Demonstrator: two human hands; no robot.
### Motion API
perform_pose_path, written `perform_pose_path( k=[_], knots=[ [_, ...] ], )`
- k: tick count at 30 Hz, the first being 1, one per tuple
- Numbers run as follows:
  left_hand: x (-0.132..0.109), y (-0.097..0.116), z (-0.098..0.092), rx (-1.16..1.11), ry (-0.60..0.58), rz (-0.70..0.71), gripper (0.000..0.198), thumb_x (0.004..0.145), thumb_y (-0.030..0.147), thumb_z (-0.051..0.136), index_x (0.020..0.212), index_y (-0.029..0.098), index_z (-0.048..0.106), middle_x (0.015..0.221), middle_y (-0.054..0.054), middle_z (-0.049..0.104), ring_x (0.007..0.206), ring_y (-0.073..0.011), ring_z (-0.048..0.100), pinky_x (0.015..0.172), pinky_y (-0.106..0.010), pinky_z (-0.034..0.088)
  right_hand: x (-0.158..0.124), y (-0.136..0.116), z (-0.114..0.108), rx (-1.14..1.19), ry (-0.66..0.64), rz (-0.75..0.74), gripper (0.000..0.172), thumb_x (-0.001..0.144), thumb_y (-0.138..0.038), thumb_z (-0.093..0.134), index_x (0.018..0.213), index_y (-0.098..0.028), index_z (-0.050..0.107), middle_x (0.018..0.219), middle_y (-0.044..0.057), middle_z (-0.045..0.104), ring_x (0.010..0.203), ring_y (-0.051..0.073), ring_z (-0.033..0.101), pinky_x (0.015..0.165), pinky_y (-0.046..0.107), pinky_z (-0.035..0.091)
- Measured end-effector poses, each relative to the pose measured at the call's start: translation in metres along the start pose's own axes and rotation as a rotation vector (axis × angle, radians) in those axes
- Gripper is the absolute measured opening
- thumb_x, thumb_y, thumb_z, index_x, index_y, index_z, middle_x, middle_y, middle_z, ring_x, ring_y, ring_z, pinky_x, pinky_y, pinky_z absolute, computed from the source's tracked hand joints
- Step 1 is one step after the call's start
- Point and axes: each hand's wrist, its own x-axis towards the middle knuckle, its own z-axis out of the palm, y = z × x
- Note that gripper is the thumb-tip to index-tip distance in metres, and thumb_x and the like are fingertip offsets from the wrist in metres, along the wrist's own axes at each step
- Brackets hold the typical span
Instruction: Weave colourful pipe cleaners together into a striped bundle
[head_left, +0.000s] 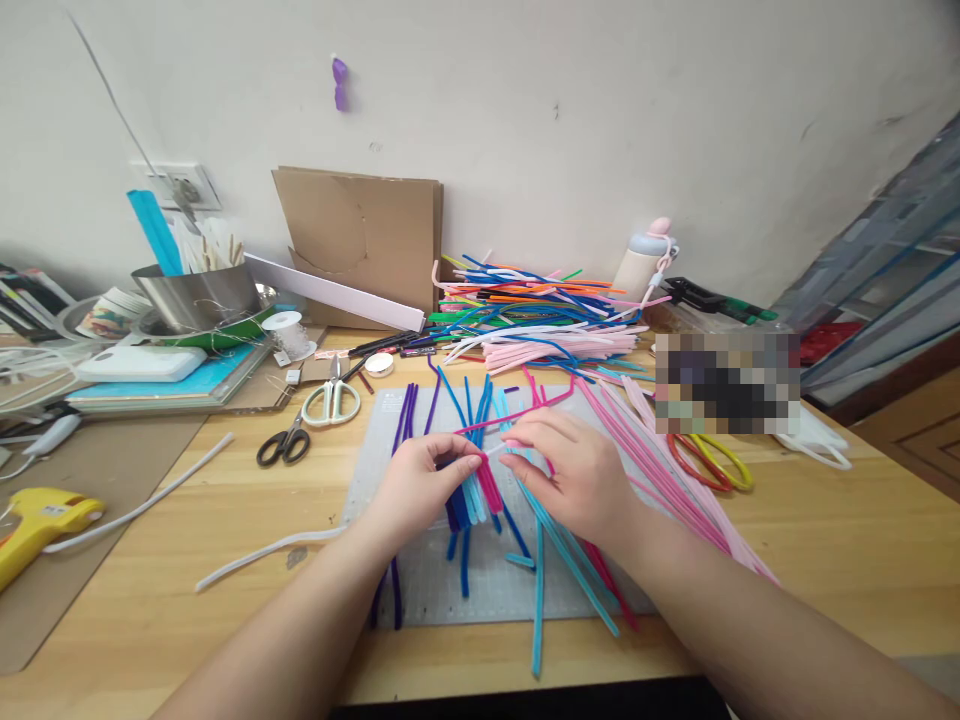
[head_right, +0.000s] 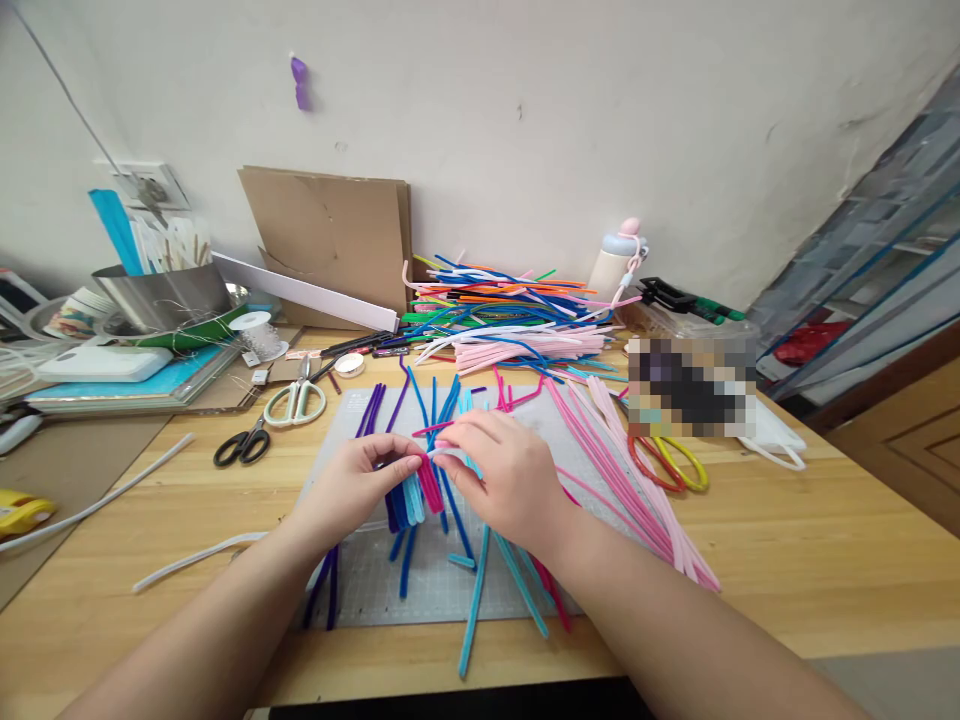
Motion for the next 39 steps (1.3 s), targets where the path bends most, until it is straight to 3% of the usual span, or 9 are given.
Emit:
perform_pose_path(
  k=[3,11,24,30,39],
  knots=[
    [0.000,0.000,0.000,-0.016,-0.054,0.019,0.021,0.077,0.033,0.057,0.082,0.016,0.067,0.080,-0.003,0.069,0.076,-0.0176,0.059,0.072,-0.027,0.044,0.001,0.001,-0.001,-0.109,-0.027,-0.204,0.019,0.087,-0.022,0.050,0.101,-0.019,0.062,0.099,0.007,0.065,0.090,0.019,0.055,0.079,0.033,0.042],
    [0.001,-0.004,0.002,-0.013,-0.108,0.018,0.020,0.077,0.034,0.057,0.080,0.016,0.066,0.077,-0.002,0.068,0.075,-0.0166,0.059,0.072,-0.026,0.043,-0.001,0.008,0.007,-0.209,-0.132,-0.307,0.016,0.088,-0.021,0.047,0.090,-0.017,0.063,0.085,0.006,0.064,0.079,0.017,0.051,0.072,0.031,0.041],
    [0.000,-0.003,0.001,0.077,-0.102,-0.006,0.019,0.073,0.033,0.059,0.079,0.019,0.070,0.077,-0.001,0.071,0.075,-0.0181,0.062,0.072,-0.027,0.045,-0.006,0.004,0.010,-0.206,-0.165,-0.296,0.020,0.090,-0.021,0.043,0.085,-0.017,0.063,0.078,0.005,0.062,0.075,0.016,0.053,0.067,0.027,0.040],
    [-0.001,0.000,0.002,0.063,-0.077,0.012,0.019,0.074,0.032,0.059,0.077,0.018,0.071,0.076,-0.002,0.071,0.073,-0.0182,0.062,0.069,-0.027,0.045,-0.009,0.001,0.014,-0.165,-0.104,-0.234,0.027,0.091,-0.024,0.039,0.086,-0.018,0.064,0.076,0.006,0.062,0.073,0.016,0.054,0.065,0.028,0.040],
    [-0.002,0.001,-0.005,0.167,-0.079,0.030,0.020,0.076,0.034,0.056,0.076,0.018,0.069,0.073,-0.001,0.069,0.068,-0.0165,0.058,0.064,-0.026,0.042,0.004,0.010,-0.003,-0.242,-0.160,-0.305,0.021,0.089,-0.019,0.045,0.087,-0.018,0.066,0.078,0.004,0.066,0.072,0.016,0.052,0.063,0.028,0.038]
  ],
)
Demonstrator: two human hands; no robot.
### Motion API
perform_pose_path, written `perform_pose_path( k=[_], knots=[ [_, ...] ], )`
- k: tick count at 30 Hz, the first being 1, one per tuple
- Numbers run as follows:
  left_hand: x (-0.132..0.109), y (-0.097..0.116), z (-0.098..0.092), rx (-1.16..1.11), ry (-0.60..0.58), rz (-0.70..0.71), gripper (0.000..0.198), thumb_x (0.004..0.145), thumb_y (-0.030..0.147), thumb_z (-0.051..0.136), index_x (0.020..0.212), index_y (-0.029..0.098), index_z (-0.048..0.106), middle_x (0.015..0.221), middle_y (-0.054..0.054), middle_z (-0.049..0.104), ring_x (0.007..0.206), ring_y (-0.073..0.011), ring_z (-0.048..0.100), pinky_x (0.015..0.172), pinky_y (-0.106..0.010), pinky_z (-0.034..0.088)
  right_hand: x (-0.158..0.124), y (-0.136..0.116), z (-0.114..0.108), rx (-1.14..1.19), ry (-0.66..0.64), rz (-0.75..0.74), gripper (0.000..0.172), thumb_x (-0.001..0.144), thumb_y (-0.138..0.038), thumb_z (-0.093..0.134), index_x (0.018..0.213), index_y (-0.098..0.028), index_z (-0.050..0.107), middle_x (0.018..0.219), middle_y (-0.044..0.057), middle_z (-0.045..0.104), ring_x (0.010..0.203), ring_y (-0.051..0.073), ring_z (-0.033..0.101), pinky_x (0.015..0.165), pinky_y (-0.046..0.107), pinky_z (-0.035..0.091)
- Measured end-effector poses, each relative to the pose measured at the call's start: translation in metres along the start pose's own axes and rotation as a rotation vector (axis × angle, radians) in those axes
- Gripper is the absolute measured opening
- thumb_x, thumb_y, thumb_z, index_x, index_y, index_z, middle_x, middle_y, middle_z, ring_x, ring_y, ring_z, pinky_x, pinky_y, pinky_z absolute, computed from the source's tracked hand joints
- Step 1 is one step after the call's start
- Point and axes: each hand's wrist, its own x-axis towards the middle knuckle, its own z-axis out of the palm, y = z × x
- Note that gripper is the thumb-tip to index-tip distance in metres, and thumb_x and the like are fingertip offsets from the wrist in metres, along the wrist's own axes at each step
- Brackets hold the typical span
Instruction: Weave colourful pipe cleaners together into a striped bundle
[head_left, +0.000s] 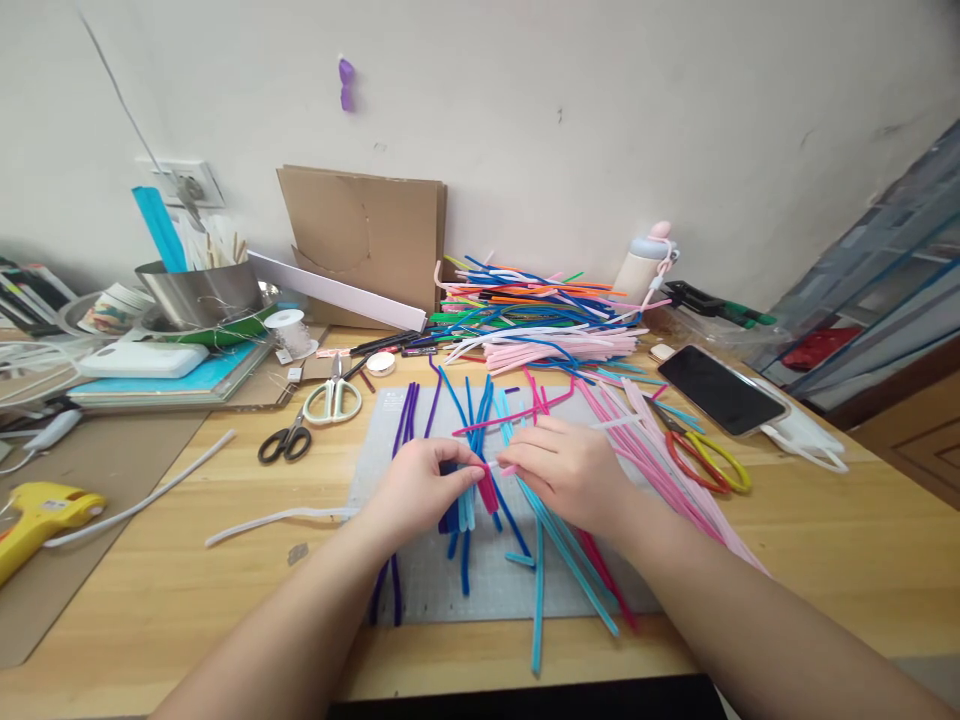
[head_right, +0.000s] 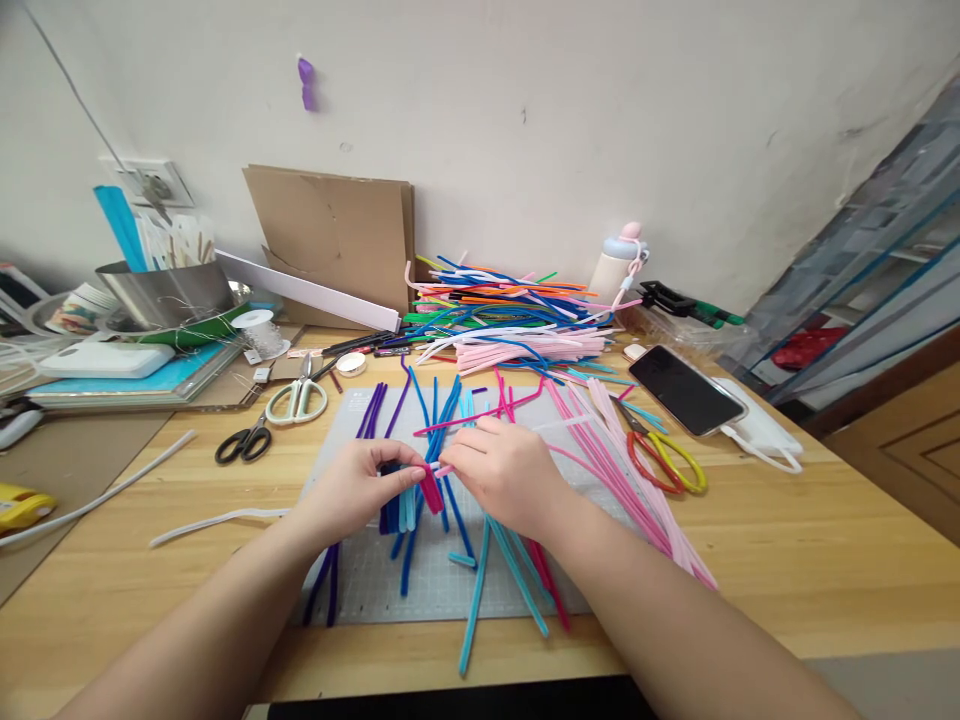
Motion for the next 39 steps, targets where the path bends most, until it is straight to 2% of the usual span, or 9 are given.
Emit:
perform_pose_path(
  k=[5,9,11,15,17,19,25,31,39],
  knots=[
    [0.000,0.001,0.002,-0.066,0.007,0.012,0.020,0.077,0.032,0.056,0.082,0.018,0.068,0.080,-0.002,0.069,0.076,-0.0179,0.060,0.071,-0.027,0.044,-0.002,-0.002,0.003,0.046,0.057,0.042,0.019,0.088,-0.019,0.047,0.093,-0.018,0.065,0.087,0.005,0.067,0.078,0.017,0.055,0.069,0.030,0.042],
    [0.002,0.000,0.004,-0.129,0.117,-0.001,0.019,0.075,0.033,0.058,0.079,0.016,0.066,0.079,-0.004,0.068,0.076,-0.0183,0.060,0.071,-0.027,0.044,-0.002,-0.009,-0.002,0.126,0.234,0.161,0.026,0.088,-0.020,0.047,0.109,-0.020,0.061,0.108,0.009,0.062,0.096,0.021,0.056,0.081,0.035,0.045],
    [0.003,0.000,0.004,-0.221,0.162,-0.027,0.019,0.074,0.033,0.060,0.078,0.015,0.064,0.077,-0.004,0.066,0.073,-0.0171,0.059,0.067,-0.026,0.044,-0.002,-0.014,-0.005,0.226,0.286,0.211,0.027,0.089,-0.018,0.044,0.111,-0.020,0.059,0.106,0.009,0.061,0.097,0.020,0.056,0.083,0.035,0.045],
    [0.005,0.000,0.005,-0.434,0.151,-0.060,0.022,0.072,0.036,0.063,0.078,0.014,0.063,0.073,-0.004,0.064,0.065,-0.0141,0.057,0.060,-0.024,0.043,-0.002,-0.027,-0.001,0.483,0.129,0.417,0.023,0.093,-0.021,0.037,0.104,-0.020,0.056,0.085,0.005,0.063,0.078,0.016,0.060,0.068,0.028,0.045],
    [0.005,0.000,0.007,-0.466,0.147,-0.061,0.024,0.071,0.036,0.064,0.081,0.014,0.063,0.076,-0.004,0.064,0.069,-0.0149,0.058,0.063,-0.024,0.044,-0.001,-0.032,0.004,0.553,0.060,0.554,0.020,0.094,-0.025,0.034,0.102,-0.020,0.052,0.076,0.002,0.061,0.067,0.014,0.058,0.059,0.027,0.042],
    [0.004,0.000,0.008,-0.460,0.147,-0.057,0.024,0.071,0.035,0.065,0.084,0.014,0.064,0.080,-0.005,0.065,0.074,-0.0163,0.059,0.067,-0.026,0.045,-0.001,-0.036,0.010,0.594,0.035,0.616,0.016,0.094,-0.026,0.034,0.095,-0.020,0.048,0.069,0.000,0.058,0.060,0.013,0.054,0.054,0.026,0.038],
    [0.003,0.000,0.013,-0.433,0.138,-0.028,0.019,0.072,0.031,0.064,0.082,0.015,0.063,0.083,-0.006,0.066,0.078,-0.0172,0.060,0.071,-0.027,0.047,0.000,-0.039,0.024,0.758,0.069,0.690,0.019,0.090,-0.030,0.041,0.077,-0.019,0.048,0.064,-0.002,0.051,0.057,0.012,0.047,0.051,0.024,0.034],
    [0.004,0.000,0.016,-0.451,0.140,-0.032,0.017,0.071,0.030,0.065,0.080,0.016,0.064,0.080,-0.006,0.067,0.076,-0.0176,0.061,0.073,-0.028,0.047,0.003,-0.037,0.031,0.898,0.132,0.776,0.021,0.086,-0.032,0.047,0.072,-0.017,0.052,0.067,-0.001,0.050,0.063,0.013,0.047,0.058,0.024,0.038],
    [0.004,-0.001,0.017,-0.478,0.140,-0.049,0.017,0.070,0.031,0.066,0.077,0.016,0.064,0.076,-0.004,0.066,0.070,-0.0159,0.060,0.067,-0.027,0.046,0.003,-0.037,0.031,0.966,0.124,0.805,0.019,0.083,-0.033,0.050,0.071,-0.018,0.052,0.063,-0.002,0.048,0.059,0.012,0.045,0.055,0.024,0.037]
  ],
)
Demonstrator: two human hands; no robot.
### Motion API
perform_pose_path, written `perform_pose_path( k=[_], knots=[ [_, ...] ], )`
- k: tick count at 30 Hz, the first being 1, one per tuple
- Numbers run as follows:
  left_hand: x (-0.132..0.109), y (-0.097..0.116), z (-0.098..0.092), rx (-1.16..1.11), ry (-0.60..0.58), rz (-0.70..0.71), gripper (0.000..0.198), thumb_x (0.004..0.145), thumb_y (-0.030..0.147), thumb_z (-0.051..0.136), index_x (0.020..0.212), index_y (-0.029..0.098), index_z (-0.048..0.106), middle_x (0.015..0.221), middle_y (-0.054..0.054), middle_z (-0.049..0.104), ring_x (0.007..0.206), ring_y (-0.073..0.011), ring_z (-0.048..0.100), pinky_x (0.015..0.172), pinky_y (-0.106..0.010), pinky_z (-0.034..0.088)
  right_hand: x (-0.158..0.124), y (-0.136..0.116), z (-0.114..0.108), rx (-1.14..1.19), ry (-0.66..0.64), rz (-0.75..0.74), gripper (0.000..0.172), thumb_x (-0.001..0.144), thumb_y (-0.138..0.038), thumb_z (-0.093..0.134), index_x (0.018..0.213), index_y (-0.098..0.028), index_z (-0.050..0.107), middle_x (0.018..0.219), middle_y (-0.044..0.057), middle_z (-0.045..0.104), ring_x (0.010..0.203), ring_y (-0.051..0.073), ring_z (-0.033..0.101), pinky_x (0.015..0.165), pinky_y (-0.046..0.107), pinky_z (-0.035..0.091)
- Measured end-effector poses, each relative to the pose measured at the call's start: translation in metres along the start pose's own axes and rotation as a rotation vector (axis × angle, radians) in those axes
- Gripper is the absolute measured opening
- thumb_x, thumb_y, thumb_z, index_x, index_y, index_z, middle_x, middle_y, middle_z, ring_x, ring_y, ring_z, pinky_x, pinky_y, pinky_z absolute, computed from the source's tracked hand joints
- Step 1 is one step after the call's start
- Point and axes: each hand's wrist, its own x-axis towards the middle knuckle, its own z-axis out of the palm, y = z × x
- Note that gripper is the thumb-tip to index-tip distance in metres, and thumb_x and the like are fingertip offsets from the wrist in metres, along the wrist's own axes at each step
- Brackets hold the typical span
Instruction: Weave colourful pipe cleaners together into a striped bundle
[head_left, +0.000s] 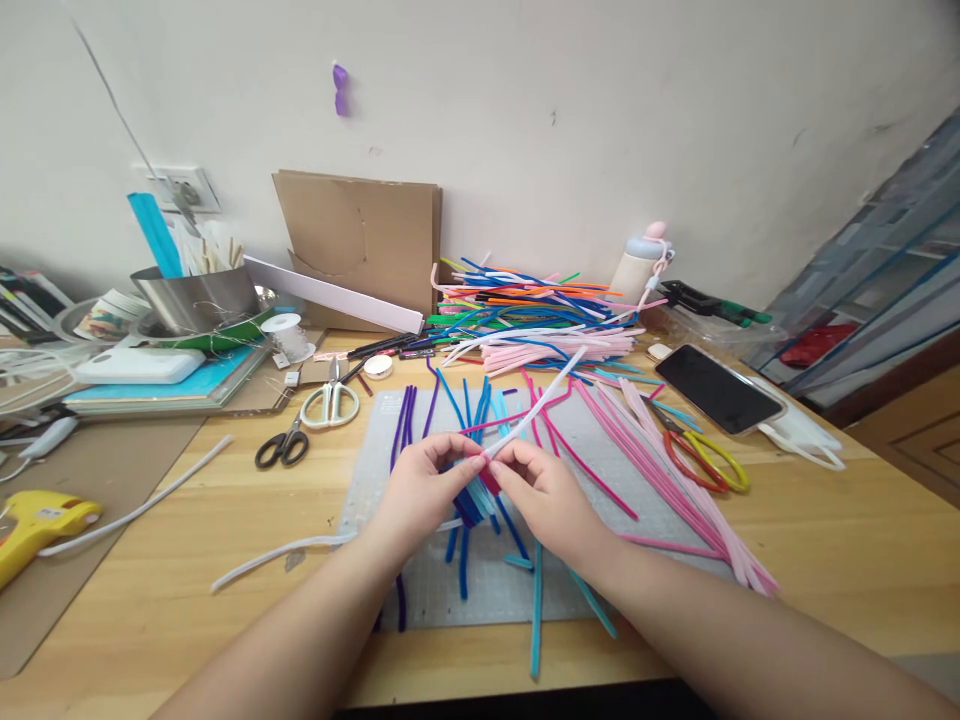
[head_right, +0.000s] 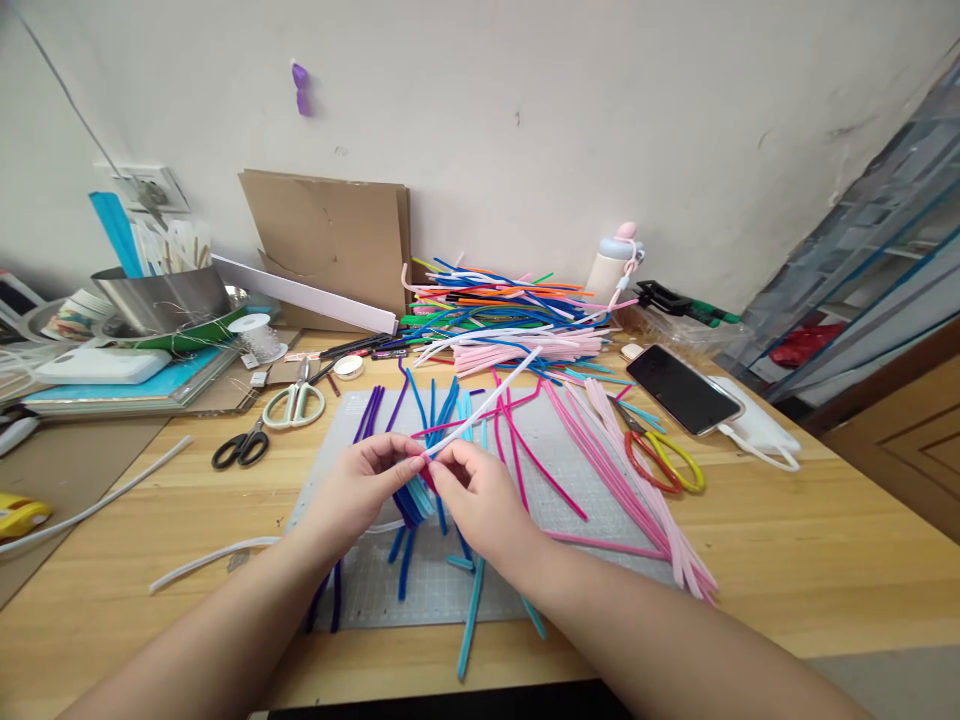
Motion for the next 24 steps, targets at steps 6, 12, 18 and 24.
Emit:
perform_pose_path(
  k=[6,12,18,24],
  knots=[
    [0.000,-0.002,0.000,-0.018,-0.008,0.002,0.015,0.070,0.028,0.067,0.077,0.015,0.062,0.076,-0.003,0.063,0.069,-0.0134,0.057,0.066,-0.025,0.044,0.000,-0.001,0.003,0.185,-0.014,0.053,0.016,0.079,-0.033,0.056,0.077,-0.018,0.051,0.069,-0.001,0.054,0.064,0.012,0.051,0.059,0.025,0.042],
    [-0.001,0.000,0.001,-0.081,-0.048,-0.016,0.016,0.072,0.030,0.066,0.073,0.015,0.059,0.071,0.000,0.058,0.065,-0.0109,0.052,0.063,-0.022,0.040,0.000,-0.001,0.007,0.246,-0.031,0.105,0.017,0.077,-0.034,0.058,0.078,-0.017,0.053,0.071,-0.001,0.056,0.066,0.012,0.053,0.062,0.026,0.044],
    [-0.002,0.004,-0.002,-0.227,-0.078,-0.079,0.018,0.069,0.030,0.069,0.071,0.015,0.060,0.068,0.001,0.055,0.063,-0.0100,0.049,0.063,-0.021,0.038,0.002,-0.001,0.001,0.309,-0.102,0.110,0.018,0.076,-0.033,0.060,0.085,-0.018,0.057,0.077,0.001,0.062,0.076,0.015,0.058,0.070,0.030,0.046],
    [-0.002,0.005,-0.006,-0.454,-0.148,-0.236,0.016,0.065,0.025,0.073,0.070,0.014,0.062,0.067,0.001,0.057,0.062,-0.0092,0.048,0.060,-0.020,0.034,0.006,-0.004,-0.009,0.320,-0.200,0.105,0.017,0.074,-0.030,0.063,0.086,-0.018,0.061,0.083,0.002,0.064,0.084,0.017,0.060,0.080,0.032,0.046]
  ],
)
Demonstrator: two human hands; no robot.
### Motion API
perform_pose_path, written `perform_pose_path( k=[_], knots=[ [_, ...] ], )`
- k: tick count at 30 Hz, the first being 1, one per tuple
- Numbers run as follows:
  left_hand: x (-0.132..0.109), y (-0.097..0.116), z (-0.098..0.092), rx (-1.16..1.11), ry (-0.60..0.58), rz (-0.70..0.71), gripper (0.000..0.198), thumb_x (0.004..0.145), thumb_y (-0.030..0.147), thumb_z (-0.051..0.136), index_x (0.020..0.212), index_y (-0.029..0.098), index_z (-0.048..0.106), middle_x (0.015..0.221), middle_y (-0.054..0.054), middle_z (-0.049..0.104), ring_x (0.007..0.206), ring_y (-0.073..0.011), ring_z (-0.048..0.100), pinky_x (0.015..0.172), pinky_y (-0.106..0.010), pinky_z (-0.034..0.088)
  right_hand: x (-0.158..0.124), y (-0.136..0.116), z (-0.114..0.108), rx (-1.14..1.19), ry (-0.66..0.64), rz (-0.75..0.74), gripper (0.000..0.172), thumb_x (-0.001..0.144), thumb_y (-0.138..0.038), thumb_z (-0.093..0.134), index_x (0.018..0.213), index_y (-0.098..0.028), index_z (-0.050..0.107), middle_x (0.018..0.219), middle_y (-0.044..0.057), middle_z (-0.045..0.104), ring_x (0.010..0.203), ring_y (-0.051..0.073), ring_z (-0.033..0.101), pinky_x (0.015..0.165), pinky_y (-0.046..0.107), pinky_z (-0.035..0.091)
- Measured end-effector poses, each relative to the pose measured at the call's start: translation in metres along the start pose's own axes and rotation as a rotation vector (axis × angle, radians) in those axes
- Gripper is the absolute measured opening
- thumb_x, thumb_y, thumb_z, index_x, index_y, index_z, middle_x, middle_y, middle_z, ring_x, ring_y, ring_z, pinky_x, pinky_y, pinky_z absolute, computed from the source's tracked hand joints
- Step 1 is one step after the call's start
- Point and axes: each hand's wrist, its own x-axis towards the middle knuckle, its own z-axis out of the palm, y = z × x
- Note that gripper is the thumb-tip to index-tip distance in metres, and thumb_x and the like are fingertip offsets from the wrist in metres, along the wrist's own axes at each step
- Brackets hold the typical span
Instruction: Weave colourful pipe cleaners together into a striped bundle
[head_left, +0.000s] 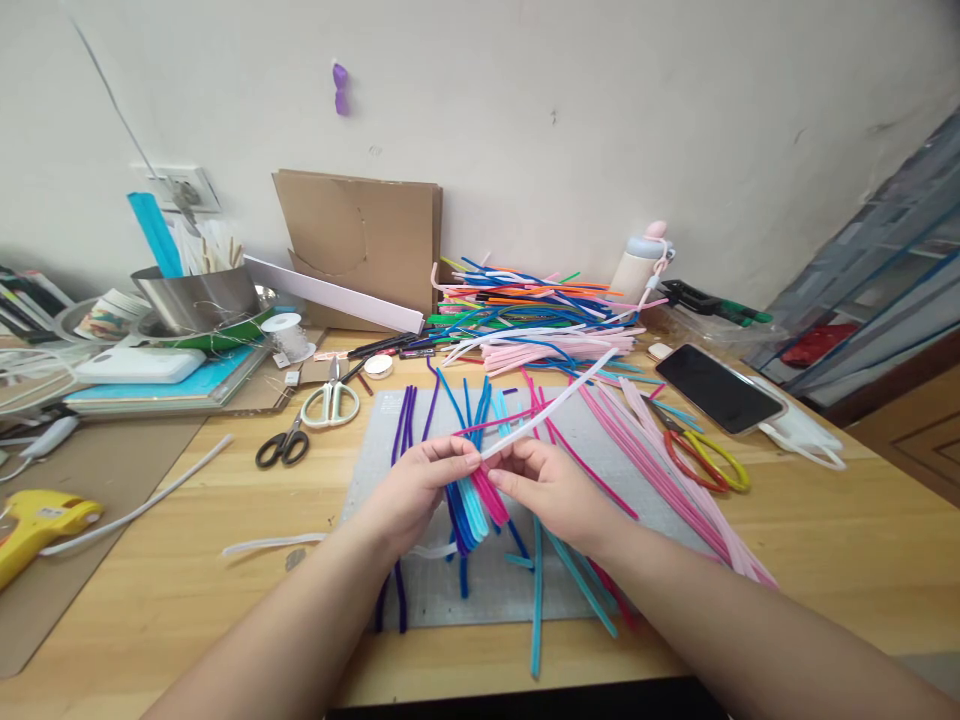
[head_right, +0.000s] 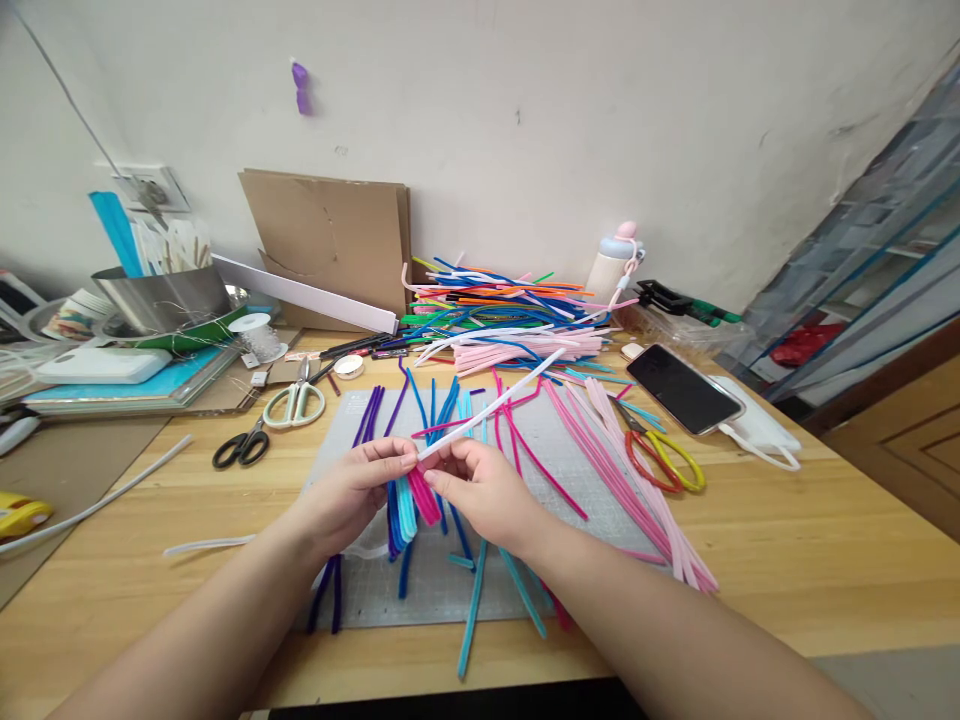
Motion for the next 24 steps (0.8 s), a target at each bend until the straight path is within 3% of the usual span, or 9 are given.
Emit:
perform_pose_path(
  k=[15,21,24],
  knots=[
    [0.0005,-0.0020,0.0014,-0.004,-0.009,-0.053,0.024,0.059,0.028,0.078,0.067,0.012,0.061,0.065,0.000,0.057,0.061,-0.0097,0.049,0.062,-0.023,0.035,-0.0027,0.0004,0.0052,0.004,0.046,0.003,0.019,0.074,-0.031,0.064,0.086,-0.016,0.061,0.078,0.002,0.065,0.076,0.015,0.060,0.072,0.030,0.046],
    [0.0003,-0.0016,-0.0005,0.021,-0.060,-0.016,0.020,0.062,0.027,0.075,0.067,0.014,0.062,0.066,0.001,0.056,0.063,-0.0100,0.047,0.062,-0.022,0.033,-0.0020,-0.0049,0.0044,0.091,-0.024,0.041,0.016,0.073,-0.028,0.063,0.085,-0.017,0.061,0.078,0.001,0.064,0.077,0.014,0.059,0.075,0.029,0.044],
    [0.0004,-0.0016,-0.0009,0.012,-0.072,-0.034,0.018,0.061,0.025,0.075,0.067,0.013,0.062,0.066,0.001,0.056,0.063,-0.0096,0.047,0.062,-0.021,0.032,-0.0011,-0.0082,0.0005,0.009,-0.096,0.030,0.010,0.074,-0.024,0.059,0.079,-0.016,0.060,0.075,0.000,0.060,0.072,0.013,0.056,0.072,0.028,0.043]
  ],
)
